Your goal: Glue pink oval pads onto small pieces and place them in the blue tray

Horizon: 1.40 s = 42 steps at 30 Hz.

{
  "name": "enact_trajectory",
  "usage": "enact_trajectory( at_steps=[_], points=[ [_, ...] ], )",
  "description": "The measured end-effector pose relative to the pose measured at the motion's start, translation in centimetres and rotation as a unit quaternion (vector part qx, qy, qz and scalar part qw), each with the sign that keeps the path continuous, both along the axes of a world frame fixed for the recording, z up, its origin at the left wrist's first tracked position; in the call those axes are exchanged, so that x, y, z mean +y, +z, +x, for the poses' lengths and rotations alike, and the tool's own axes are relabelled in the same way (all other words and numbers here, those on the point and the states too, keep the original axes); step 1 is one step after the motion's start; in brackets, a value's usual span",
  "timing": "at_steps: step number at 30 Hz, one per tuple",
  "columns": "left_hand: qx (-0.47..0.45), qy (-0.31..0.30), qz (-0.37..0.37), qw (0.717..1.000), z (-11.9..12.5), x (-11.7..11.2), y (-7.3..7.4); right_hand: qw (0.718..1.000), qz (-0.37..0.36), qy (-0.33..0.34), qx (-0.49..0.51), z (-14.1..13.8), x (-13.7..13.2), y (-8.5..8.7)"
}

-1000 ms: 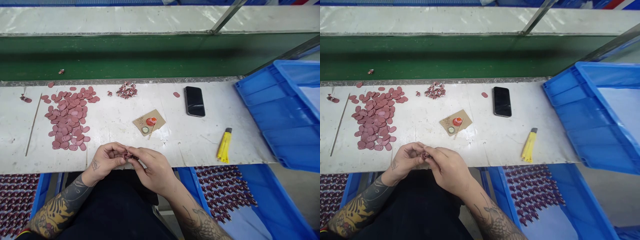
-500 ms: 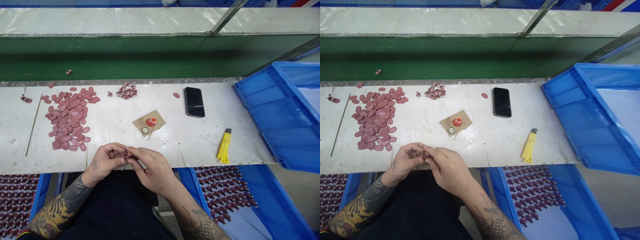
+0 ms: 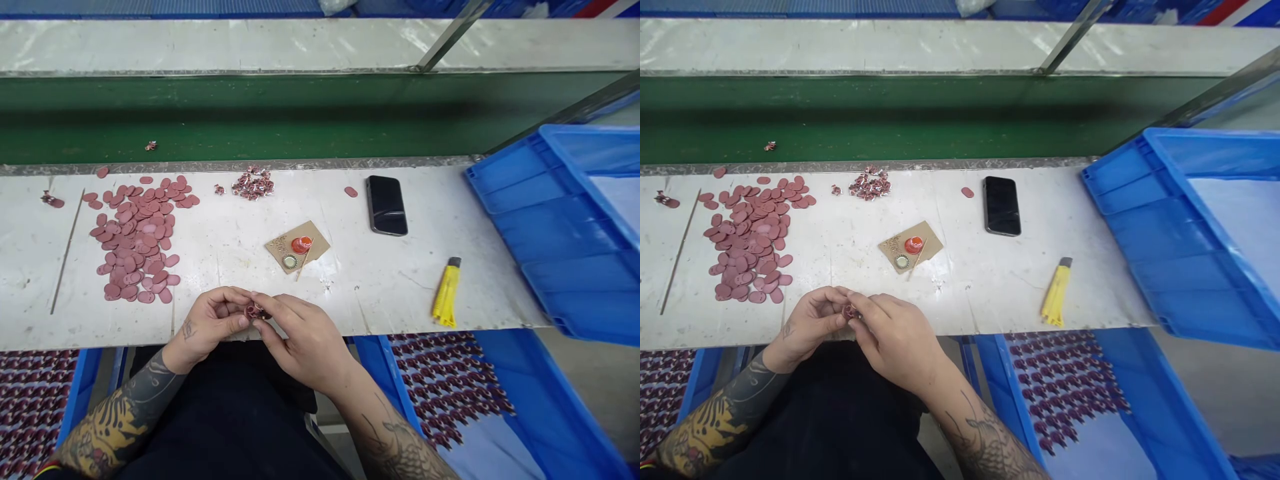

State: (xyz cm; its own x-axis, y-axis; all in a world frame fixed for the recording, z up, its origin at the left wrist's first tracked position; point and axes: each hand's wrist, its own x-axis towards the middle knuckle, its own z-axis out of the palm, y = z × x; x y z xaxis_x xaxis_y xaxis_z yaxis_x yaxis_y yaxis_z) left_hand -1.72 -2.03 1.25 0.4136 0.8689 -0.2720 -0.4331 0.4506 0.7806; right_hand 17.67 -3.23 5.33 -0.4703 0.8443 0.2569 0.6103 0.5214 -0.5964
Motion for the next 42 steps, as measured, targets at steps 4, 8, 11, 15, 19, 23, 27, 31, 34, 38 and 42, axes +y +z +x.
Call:
enact_trajectory(
  at_steps=[4, 8, 11, 15, 19, 23, 27, 31, 34, 38, 42],
  points=[
    [0.000, 0.003, -0.005, 1.000, -0.1, 0.0, 0.1, 1.000, 0.024, -0.002, -0.019, -0.1, 0.0, 0.3],
    [-0.006, 0.002, -0.002, 1.000, -0.2, 0.1, 0.2, 1.000, 0.023, -0.011, 0.002, -0.1, 0.1, 0.3],
    [-0.005, 0.005, -0.008, 1.000, -0.2, 0.1, 0.1, 1.000, 0.005, -0.021, 0.023, 0.2, 0.0, 0.0],
    [0.009, 0.024, -0.021, 0.999, -0.3, 0.1, 0.1, 0.998, -0.006, -0.045, 0.050, 0.7, 0.0, -0.3],
    [0.003, 0.040, -0.041, 0.998, -1.0, 0.3, 0.3, 0.996, 0.009, -0.062, 0.057, 1.0, 1.3, 0.4],
    [-0.018, 0.048, -0.039, 0.998, -2.4, 0.7, -0.2, 0.999, 0.005, -0.030, -0.041, -0.2, 6.5, 2.3],
    [-0.038, 0.072, -0.035, 0.996, -4.0, 0.9, -0.5, 0.988, -0.042, 0.026, -0.144, -4.2, 16.0, 3.2],
    [-0.043, 0.092, -0.045, 0.994, -5.4, 0.7, -0.3, 0.979, -0.047, 0.033, -0.194, -9.7, 26.5, 1.7],
    [-0.035, 0.106, -0.050, 0.993, -6.5, 0.6, -0.2, 0.977, -0.037, 0.007, -0.212, -13.3, 32.5, 0.1],
    [-0.032, 0.121, -0.054, 0.991, -8.4, 0.9, -0.3, 0.974, -0.023, -0.002, -0.227, -15.8, 37.2, -1.8],
    [-0.044, 0.143, -0.042, 0.988, -10.0, 2.0, -0.3, 0.968, -0.027, 0.002, -0.250, -16.2, 39.2, -2.9]
  ],
)
